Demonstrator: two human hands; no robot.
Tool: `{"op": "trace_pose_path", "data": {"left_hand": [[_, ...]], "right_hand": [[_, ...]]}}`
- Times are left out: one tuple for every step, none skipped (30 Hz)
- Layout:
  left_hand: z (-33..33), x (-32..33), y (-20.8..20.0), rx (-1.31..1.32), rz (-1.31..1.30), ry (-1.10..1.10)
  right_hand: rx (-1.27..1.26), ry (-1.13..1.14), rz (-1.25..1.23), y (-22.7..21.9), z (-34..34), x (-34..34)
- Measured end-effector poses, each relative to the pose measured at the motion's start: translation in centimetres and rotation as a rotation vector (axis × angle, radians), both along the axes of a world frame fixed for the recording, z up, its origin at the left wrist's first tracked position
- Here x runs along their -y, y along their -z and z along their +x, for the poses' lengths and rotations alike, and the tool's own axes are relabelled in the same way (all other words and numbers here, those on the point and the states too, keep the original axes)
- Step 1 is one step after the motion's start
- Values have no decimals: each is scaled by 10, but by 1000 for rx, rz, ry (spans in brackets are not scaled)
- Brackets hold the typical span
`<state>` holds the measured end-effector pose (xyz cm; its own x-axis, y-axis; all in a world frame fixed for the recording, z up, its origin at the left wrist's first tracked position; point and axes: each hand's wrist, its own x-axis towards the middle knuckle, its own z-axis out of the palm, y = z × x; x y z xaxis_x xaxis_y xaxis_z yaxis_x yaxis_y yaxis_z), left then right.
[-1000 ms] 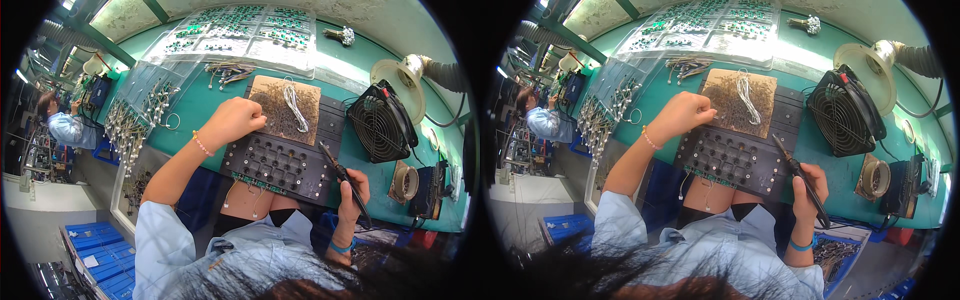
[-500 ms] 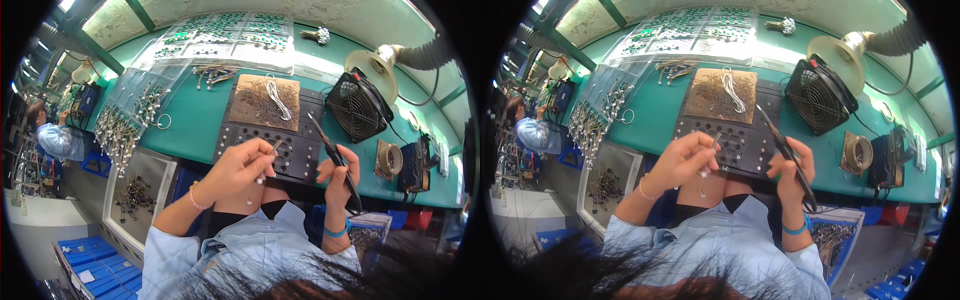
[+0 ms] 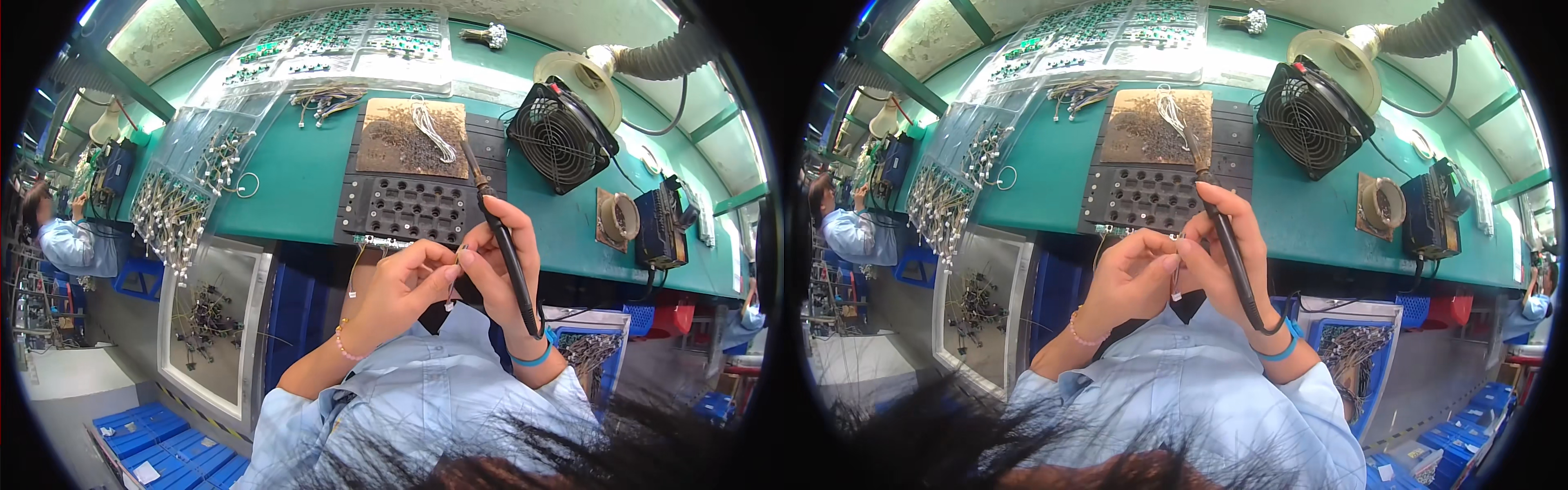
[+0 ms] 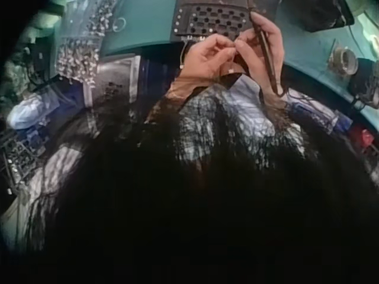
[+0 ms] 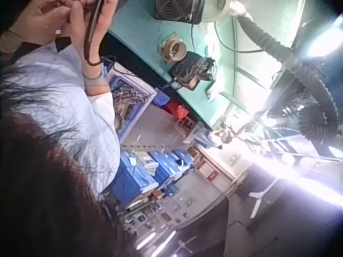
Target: The person attaches wire harnesses to circuit boards secured in a fixture by soldering them with a soldering iron, then picks up another circuit board from a tray.
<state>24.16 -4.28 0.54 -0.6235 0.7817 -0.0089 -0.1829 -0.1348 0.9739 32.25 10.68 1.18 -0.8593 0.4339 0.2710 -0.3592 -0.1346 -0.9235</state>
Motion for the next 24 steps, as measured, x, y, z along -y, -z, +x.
{"op": "trace_pose_path", "data": {"left_hand": [[-4, 0, 3, -138, -1, -11], [-6, 1, 5, -275, -3, -22], [-6, 2, 7, -392, -65, 11], [-5, 3, 8, -408, -4, -36], [0, 3, 9, -290, 11, -38], [6, 4, 9, -173, 26, -41], [11, 4, 9, -55, 40, -44], [13, 4, 10, 77, 41, 4], [15, 4, 10, 66, 55, -49], [16, 4, 10, 98, 70, -70], [17, 3, 10, 129, 85, -91], [18, 3, 11, 160, 99, -113], [18, 3, 12, 249, 120, -79], [18, 3, 13, 193, 111, -140], [17, 1, 14, 166, 127, -161], [15, 0, 16, 139, 143, -182], [12, -2, 17, 111, 158, -201], [10, -2, 18, 98, 123, -167], [8, -3, 18, 86, 170, -218], [6, -4, 18, 49, 162, -225], [4, -5, 17, 12, 154, -232], [3, -5, 16, -25, 145, -239], [4, -5, 14, -71, 68, -201], [4, -5, 12, -61, 133, -245]], "right_hand": [[6, 7, 22, 1, 1, 2], [14, 15, 44, 2, 1, 4], [-7, 99, 67, 3, 2, 5], [26, 19, 67, 4, 2, 7], [14, 29, 55, 4, 2, 9], [3, 38, 42, 5, 3, 11], [-8, 48, 28, 6, 3, 12], [-52, 125, -6, 6, 3, 13], [-15, 56, 14, 7, 3, 14], [-21, 71, 9, 8, 4, 14], [-28, 87, 5, 9, 4, 15], [-35, 102, 0, 11, 5, 15], [-50, 181, -48, 13, 6, 15], [-38, 112, -7, 15, 7, 15], [-22, 103, 22, 18, 8, 15], [-7, 95, 51, 20, 9, 15], [8, 88, 80, 23, 10, 16], [-4, 170, 105, 26, 11, 16], [27, 84, 107, 29, 11, 16], [33, 90, 140, 31, 12, 15], [39, 97, 174, 32, 12, 15], [46, 104, 207, 34, 12, 15], [11, 185, 220, 34, 12, 14], [54, 110, 237, 34, 12, 14]]}}
